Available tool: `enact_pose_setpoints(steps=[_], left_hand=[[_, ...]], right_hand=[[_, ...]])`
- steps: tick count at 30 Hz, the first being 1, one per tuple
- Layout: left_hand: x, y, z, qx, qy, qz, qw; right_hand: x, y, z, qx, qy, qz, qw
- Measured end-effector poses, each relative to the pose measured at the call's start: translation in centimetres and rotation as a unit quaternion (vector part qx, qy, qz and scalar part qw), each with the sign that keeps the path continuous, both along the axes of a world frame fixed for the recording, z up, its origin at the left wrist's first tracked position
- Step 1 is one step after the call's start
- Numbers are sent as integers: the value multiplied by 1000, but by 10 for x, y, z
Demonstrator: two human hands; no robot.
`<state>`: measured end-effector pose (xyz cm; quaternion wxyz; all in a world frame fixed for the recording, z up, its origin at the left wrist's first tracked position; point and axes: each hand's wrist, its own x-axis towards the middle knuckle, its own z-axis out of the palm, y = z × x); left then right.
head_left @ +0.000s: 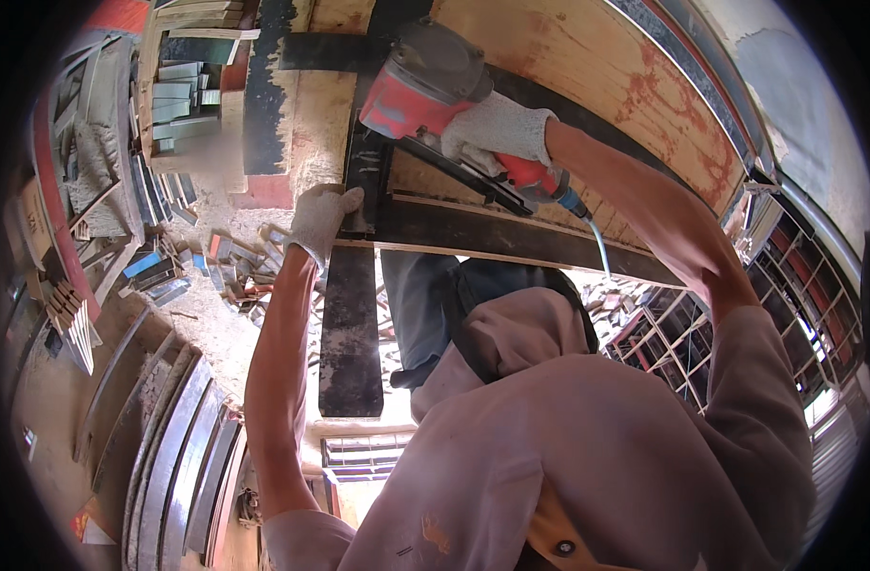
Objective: The person assembles a wooden frame by placing rectangular wooden pieces onto a workbench and securing them with a red pneumatic nail gun. The person repeatedly picks up pieces, aligns them, and nails them in place.
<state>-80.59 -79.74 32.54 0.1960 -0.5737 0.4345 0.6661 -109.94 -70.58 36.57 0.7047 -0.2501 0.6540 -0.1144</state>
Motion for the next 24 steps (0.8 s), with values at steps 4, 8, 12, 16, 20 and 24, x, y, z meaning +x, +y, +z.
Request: enact_pose_setpoints(steps=[4,8,12,16,20,24], left_hand=[[14,3,-21,-21,13,-5,1000],[20,5,-31,-25,29,-5,999],[16,3,-21,-12,23,-34,999],[8,-1,-8,-76,39,-144,986],[5,-6,8,-29,9,-82,996],[85,57,-4,-197,102,217,951]], right_hand=[[0,-5,21,3,-1,-30,1000],[-3,-3,15,3,-24,-28,999],[-2,-7,27,84,-1,-34,996],[-13,7,3,-25,-26,12,999],[-20,11,-2,61,-59,-41,996],[-21,20,56,-17,-21,55,998]])
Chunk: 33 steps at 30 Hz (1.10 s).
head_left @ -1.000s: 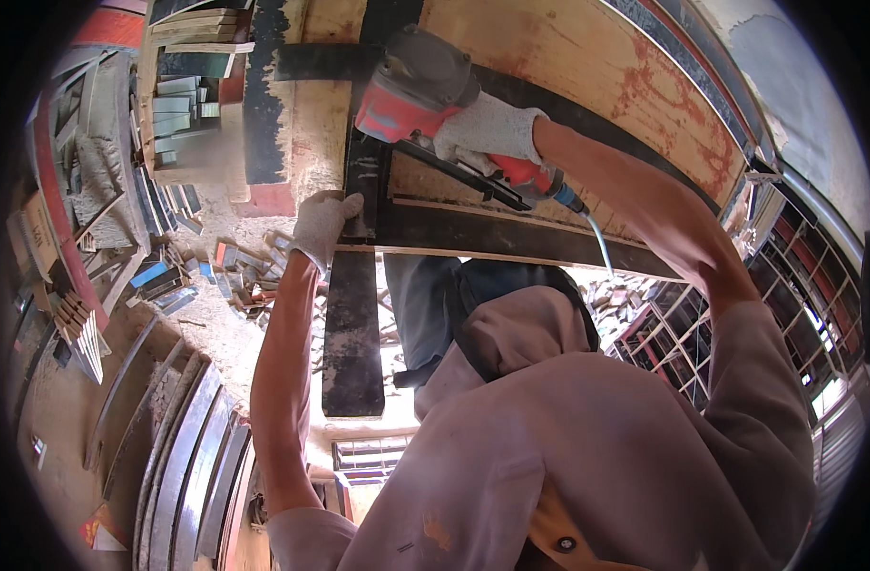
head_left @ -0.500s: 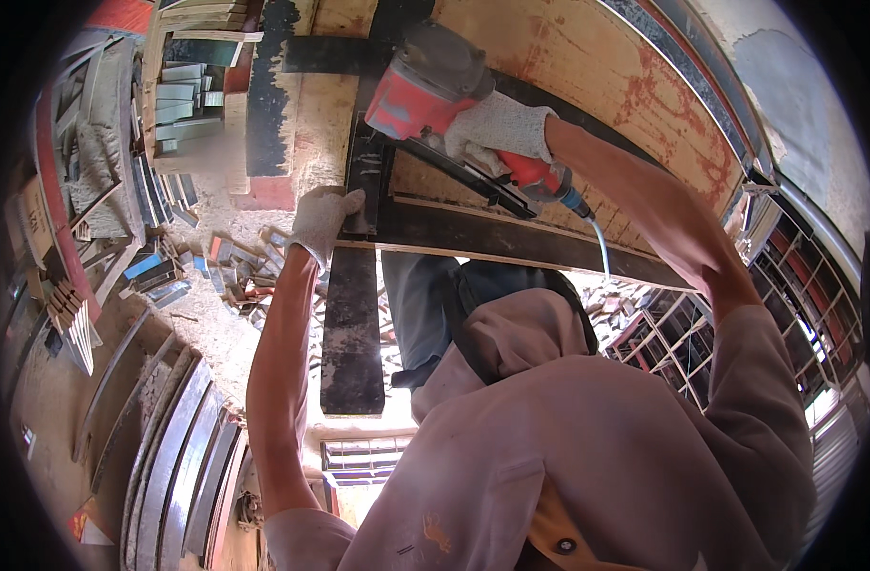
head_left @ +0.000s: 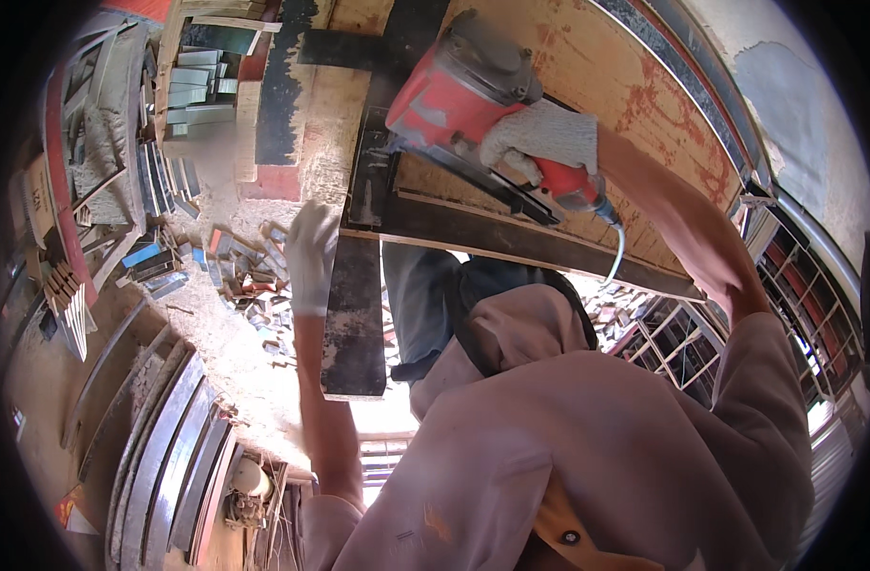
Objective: The person assembles a wooden frame by placing rectangular wooden pieces onto a workbench and securing them with a red pneumatic nail gun. The person repeatedly picks up pieces, aligns them, and nails them in place.
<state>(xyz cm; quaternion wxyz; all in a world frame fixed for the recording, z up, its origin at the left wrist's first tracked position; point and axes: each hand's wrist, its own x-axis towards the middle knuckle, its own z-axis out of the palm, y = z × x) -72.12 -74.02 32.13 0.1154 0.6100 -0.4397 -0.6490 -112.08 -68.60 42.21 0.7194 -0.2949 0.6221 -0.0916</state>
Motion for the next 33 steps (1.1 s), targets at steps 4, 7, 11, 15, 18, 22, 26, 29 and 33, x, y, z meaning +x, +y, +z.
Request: enact_pose_setpoints(steps=[4,7,11,15,18,22,26,29,33], left_hand=[[-51,39,109,-160,47,301,939],[-51,42,130,-207,337,210,894],[-75,55,150,-261,279,283,880],[-75,52,145,-257,266,286,884],[-76,54,146,-239,269,311,880],[-70,56,143,-150,344,423,825],[-80,51,149,-241,230,305,892],[-81,54,148,-184,257,374,872],[-77,57,149,-201,252,350,879]], right_hand=[[12,11,-14,61,-86,3,994],[27,17,-14,101,-160,-74,979],[44,5,-10,43,-123,14,991],[42,-2,-16,92,-125,-9,988],[43,4,-18,22,-140,4,990],[52,-13,-3,142,-67,-6,988],[53,-22,9,198,-66,-41,977],[52,-23,18,185,-66,-57,979],[50,-9,14,140,-77,-58,985]])
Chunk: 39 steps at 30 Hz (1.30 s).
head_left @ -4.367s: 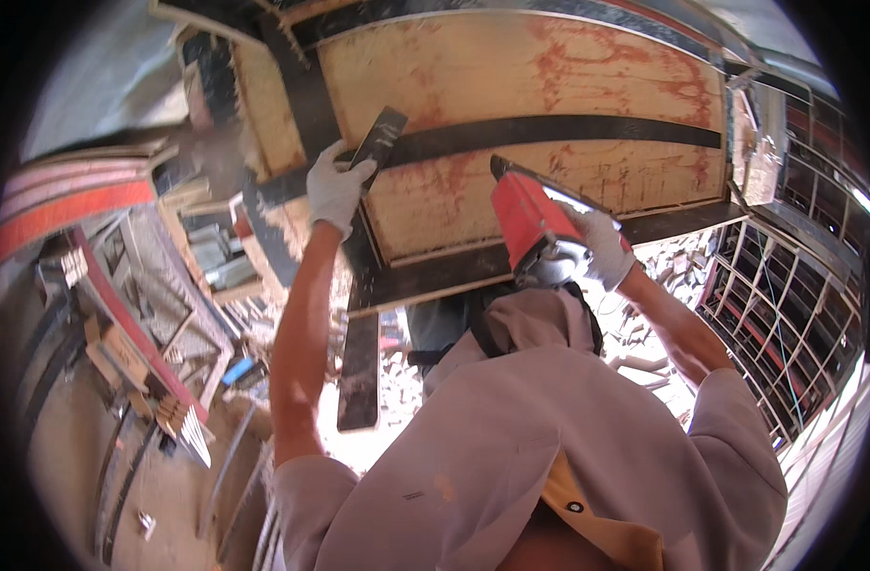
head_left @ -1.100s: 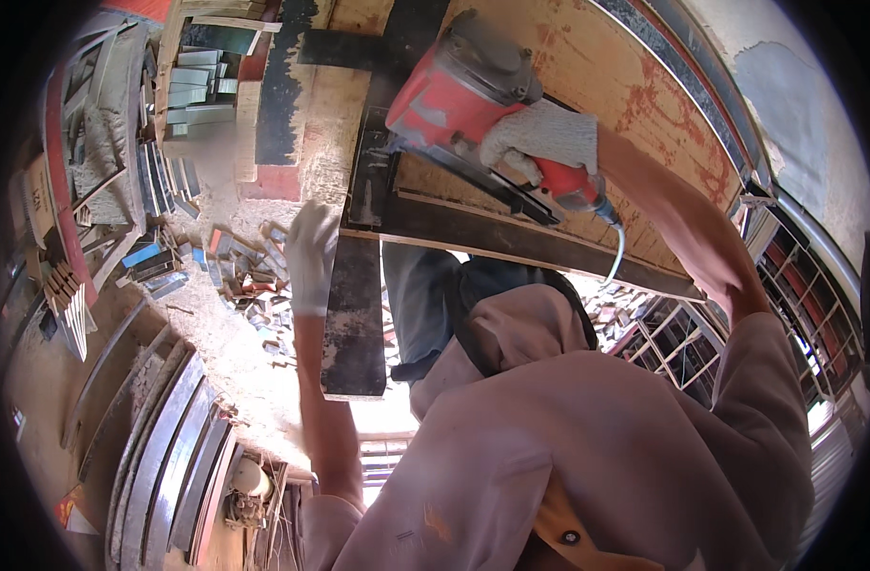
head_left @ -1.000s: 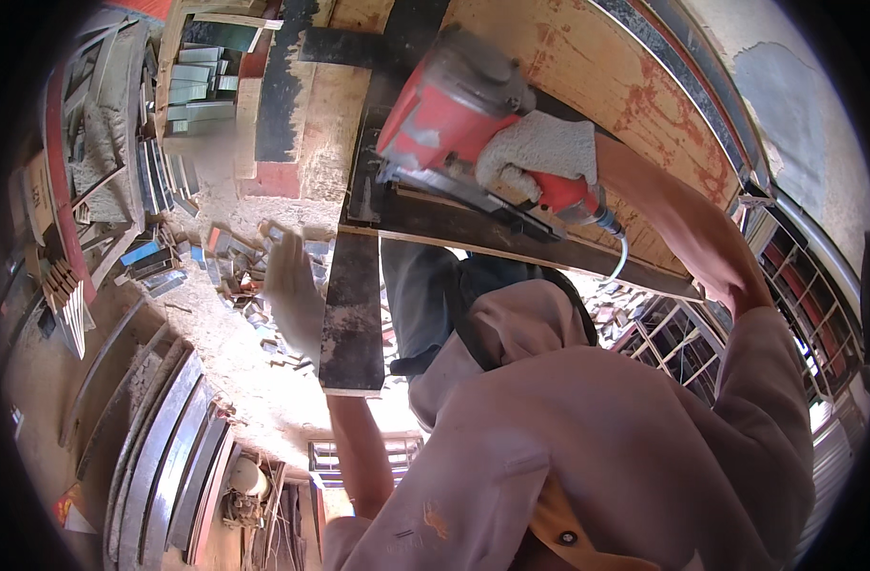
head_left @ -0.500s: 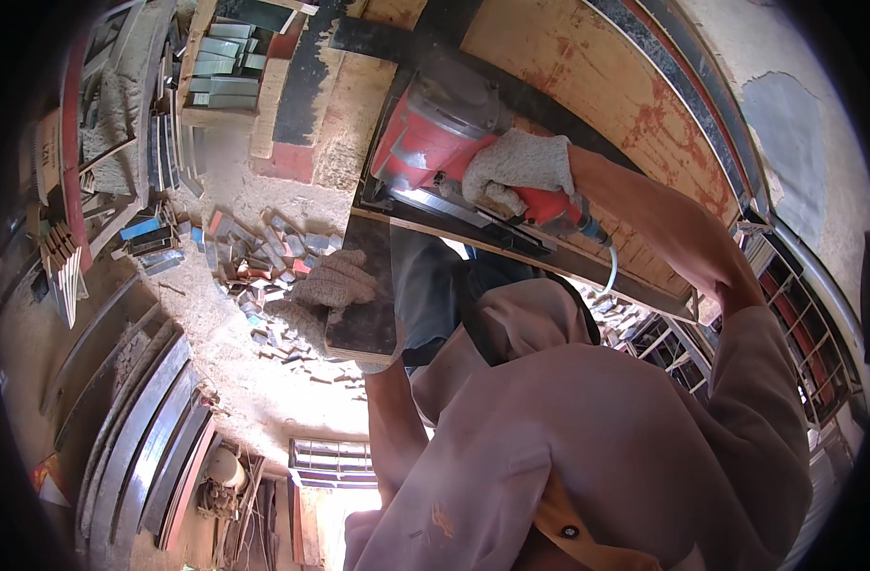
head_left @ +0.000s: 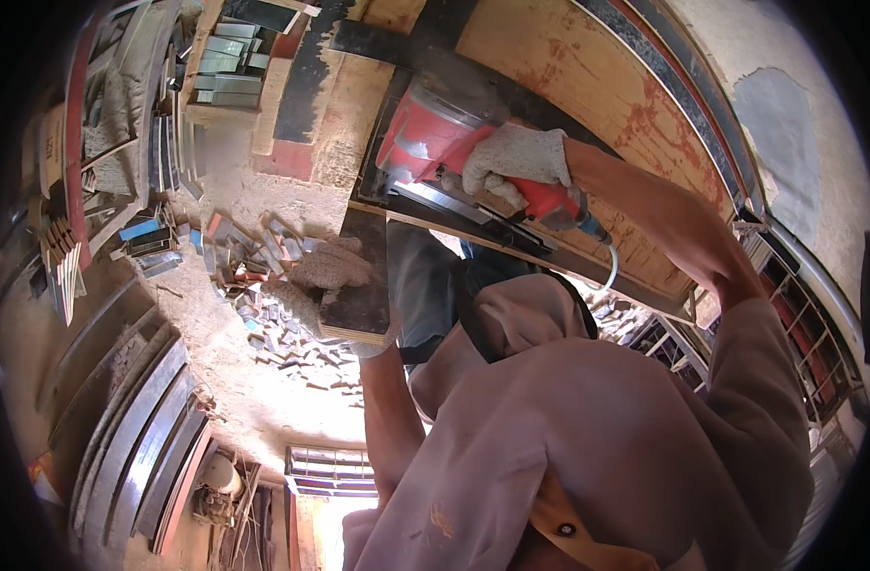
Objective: The person assembles a wooden frame by placing rectangular wooden pieces onto a workbench and securing them with a red pneumatic nail gun. The person repeatedly picks up pieces, aligns them, and nails them in place.
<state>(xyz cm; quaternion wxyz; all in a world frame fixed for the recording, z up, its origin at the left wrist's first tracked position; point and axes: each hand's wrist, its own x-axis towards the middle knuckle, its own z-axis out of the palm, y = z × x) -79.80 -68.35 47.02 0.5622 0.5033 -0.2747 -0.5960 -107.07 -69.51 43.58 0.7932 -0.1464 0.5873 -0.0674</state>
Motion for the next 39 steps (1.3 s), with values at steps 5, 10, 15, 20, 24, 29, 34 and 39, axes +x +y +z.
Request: enact_pose_setpoints(steps=[5,10,15,20,24,29,34,39], left_hand=[[9,-4,-4,63,145,52,986],[11,-8,-17,29,88,63,994],[22,-5,-51,-142,-36,-33,989],[42,-20,-56,-6,60,-46,997],[30,-25,-47,-9,88,-50,995],[30,-25,-61,-116,50,-100,987],[117,100,-140,-64,-401,-214,888],[356,334,-212,258,-387,-227,856]], right_hand=[[-2,-4,9,2,33,38,999],[5,-7,30,-41,38,53,997],[-11,36,59,-133,43,35,990],[-47,174,92,-359,202,202,888],[-9,274,149,81,152,-262,950],[84,405,151,52,175,-398,899],[208,529,58,133,271,-440,846],[286,634,-8,195,314,-305,878]])
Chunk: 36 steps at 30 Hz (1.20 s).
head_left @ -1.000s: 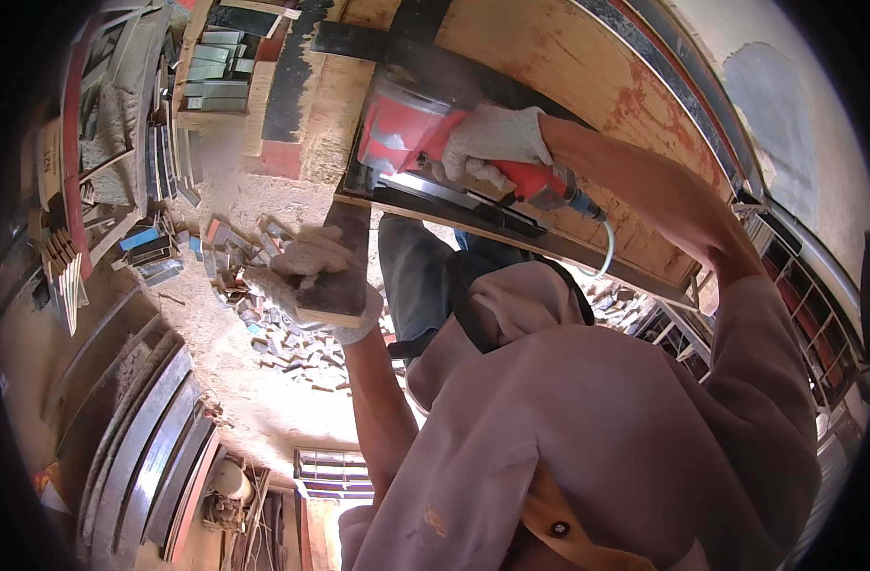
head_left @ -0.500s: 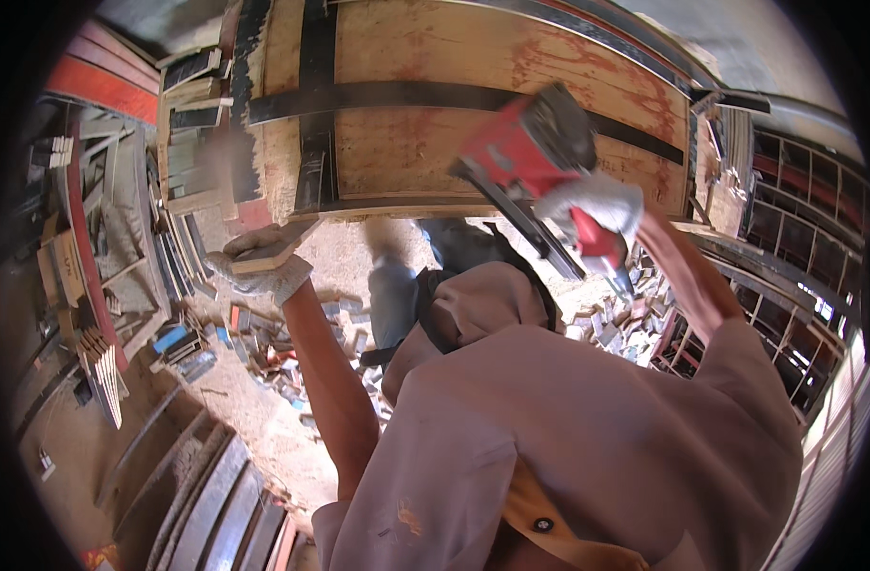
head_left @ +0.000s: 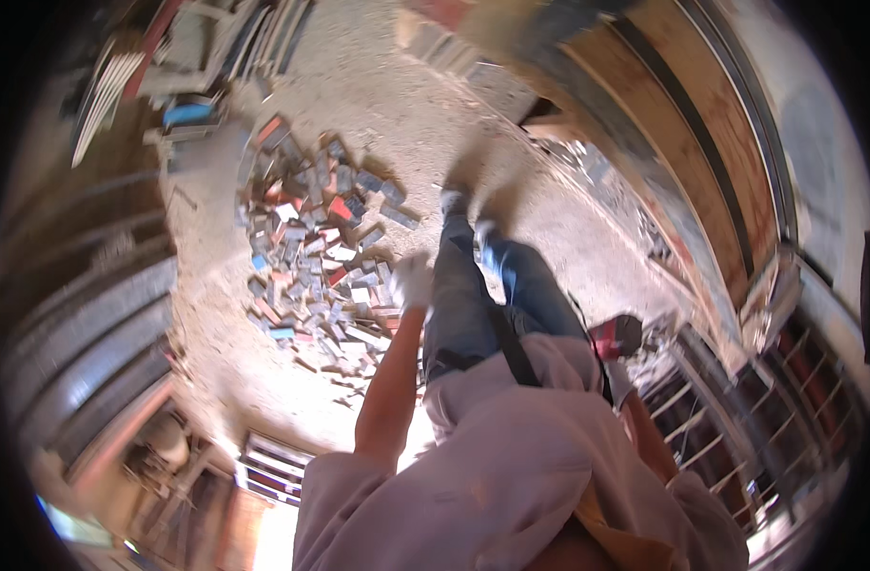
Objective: The person assembles a wooden frame by placing rectangular wooden pieces onto a workbench and securing them with a red pneumatic nail gun. The person repeatedly picks up pieces, aligns them, and nails them in place.
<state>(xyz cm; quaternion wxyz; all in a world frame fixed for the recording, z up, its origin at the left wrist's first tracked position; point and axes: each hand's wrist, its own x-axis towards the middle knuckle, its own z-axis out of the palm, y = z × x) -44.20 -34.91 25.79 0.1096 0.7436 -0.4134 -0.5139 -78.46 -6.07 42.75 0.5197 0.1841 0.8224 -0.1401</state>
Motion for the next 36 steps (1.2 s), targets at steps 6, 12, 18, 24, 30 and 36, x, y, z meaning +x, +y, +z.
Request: enact_pose_setpoints(steps=[6,12,18,24,30,36], left_hand=[[260,203,0,184,-297,89,933],[330,193,-106,64,-297,-33,952],[297,7,-283,-30,-188,-47,981],[266,-182,-493,-137,-270,-202,931],[251,-260,-616,-93,-414,-356,833],[273,-227,-594,-276,-276,-393,833]], right_hand=[[34,63,-61,64,-31,153,986],[76,101,-93,105,-31,241,964],[161,107,-92,200,-25,248,948],[261,83,-96,312,-43,221,923],[328,53,-89,386,-78,173,903],[360,46,-85,404,-105,128,900]])
